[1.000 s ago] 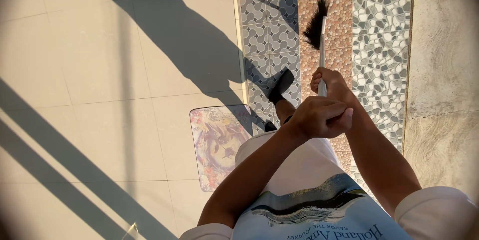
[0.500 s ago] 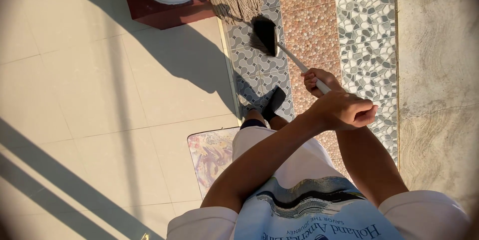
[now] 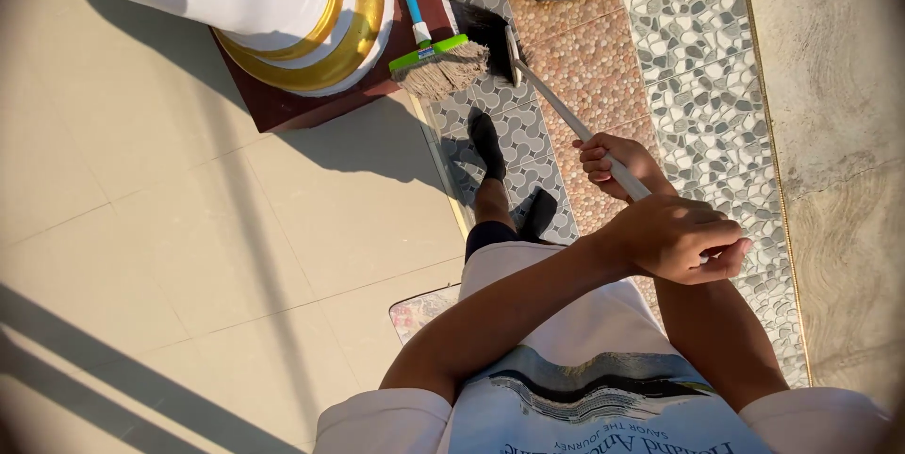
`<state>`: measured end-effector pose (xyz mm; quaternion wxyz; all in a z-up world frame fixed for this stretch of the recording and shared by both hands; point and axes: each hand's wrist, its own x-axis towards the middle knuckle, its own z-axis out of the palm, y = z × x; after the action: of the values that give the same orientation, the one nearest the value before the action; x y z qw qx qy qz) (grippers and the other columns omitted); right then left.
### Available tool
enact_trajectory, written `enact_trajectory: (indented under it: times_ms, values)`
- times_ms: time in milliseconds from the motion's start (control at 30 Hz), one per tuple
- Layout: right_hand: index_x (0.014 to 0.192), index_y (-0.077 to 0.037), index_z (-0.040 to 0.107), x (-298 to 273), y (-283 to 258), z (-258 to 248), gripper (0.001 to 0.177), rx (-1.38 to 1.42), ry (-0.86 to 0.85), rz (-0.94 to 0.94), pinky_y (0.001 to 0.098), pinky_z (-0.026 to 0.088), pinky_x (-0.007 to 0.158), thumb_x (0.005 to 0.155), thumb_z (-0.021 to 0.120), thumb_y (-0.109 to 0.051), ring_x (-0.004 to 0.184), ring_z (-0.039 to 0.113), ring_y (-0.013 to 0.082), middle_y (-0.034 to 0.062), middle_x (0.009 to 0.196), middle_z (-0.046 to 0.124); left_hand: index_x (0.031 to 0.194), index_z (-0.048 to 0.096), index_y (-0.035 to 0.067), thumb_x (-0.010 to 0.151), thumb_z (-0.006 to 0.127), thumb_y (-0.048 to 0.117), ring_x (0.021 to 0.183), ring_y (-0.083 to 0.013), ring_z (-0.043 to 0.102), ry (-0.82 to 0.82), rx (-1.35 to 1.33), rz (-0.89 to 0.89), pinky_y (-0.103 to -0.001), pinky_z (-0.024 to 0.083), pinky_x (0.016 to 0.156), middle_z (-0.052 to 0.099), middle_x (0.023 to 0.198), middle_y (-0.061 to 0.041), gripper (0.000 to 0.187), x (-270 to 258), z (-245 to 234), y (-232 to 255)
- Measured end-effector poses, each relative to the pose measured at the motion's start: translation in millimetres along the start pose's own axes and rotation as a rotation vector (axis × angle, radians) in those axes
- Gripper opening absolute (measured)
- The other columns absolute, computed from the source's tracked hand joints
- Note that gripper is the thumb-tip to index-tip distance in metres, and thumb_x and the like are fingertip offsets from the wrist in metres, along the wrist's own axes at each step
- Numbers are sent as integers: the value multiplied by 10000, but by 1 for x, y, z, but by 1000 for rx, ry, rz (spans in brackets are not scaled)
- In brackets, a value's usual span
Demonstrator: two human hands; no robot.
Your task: The recorder mops the floor and then sweeps the walkway outside.
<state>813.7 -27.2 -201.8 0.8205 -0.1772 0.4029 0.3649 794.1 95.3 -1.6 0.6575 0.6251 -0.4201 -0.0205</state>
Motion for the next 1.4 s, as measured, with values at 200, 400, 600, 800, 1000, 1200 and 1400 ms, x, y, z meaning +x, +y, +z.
enact_trajectory:
  times_ms: [200,400,600,800,1000,1200,1400]
  values:
    - [1145,-21,501,17,-69,143,158,-202,133,-61,174,361,416,1011,493,-103,495,436,24,-58,676,456,819,530,86,918,749,149,736,-203,638,117,63,-111,-324,524,714,595,809,-51,249,43,-90,-55]
    - [1144,-41,527,156,-169,190,162,-52,-161,-149,180,396,418,1073,575,-178,474,430,34,-53,681,472,918,604,60,929,782,172,931,-241,640,200,343,-292,-388,501,833,614,1014,-58,210,100,-184,-116]
    - [1161,113,501,301,-211,211,431,488,-345,-84,158,553,554,1091,479,-311,492,475,63,131,848,576,830,521,40,965,776,124,884,-285,612,275,445,-379,-398,507,780,553,843,-80,300,99,-245,-231]
    - [1131,100,484,343,-185,160,391,599,-279,-78,204,553,567,1109,492,-290,536,510,84,76,785,544,700,497,30,851,752,53,735,-297,600,173,386,-318,-406,499,686,547,714,-99,297,77,-269,-257]
    - [1139,85,481,299,-148,108,320,479,-165,22,174,527,512,1126,510,-233,557,526,86,57,782,549,650,534,56,830,726,93,673,-292,621,92,284,-345,-410,511,704,597,675,-99,266,42,-215,-235]
    - [1127,71,497,208,-87,63,323,444,-6,65,165,496,457,1096,521,-250,526,510,70,41,751,544,689,581,62,722,709,148,681,-299,644,9,189,-297,-426,499,680,625,678,-87,157,2,-138,-185]
    - [1169,65,482,79,-17,-40,329,409,1,91,160,507,504,1128,483,-261,581,517,50,24,797,527,746,655,131,762,764,195,645,-214,688,-160,20,-415,-393,530,624,679,680,-34,128,-38,-13,-105]
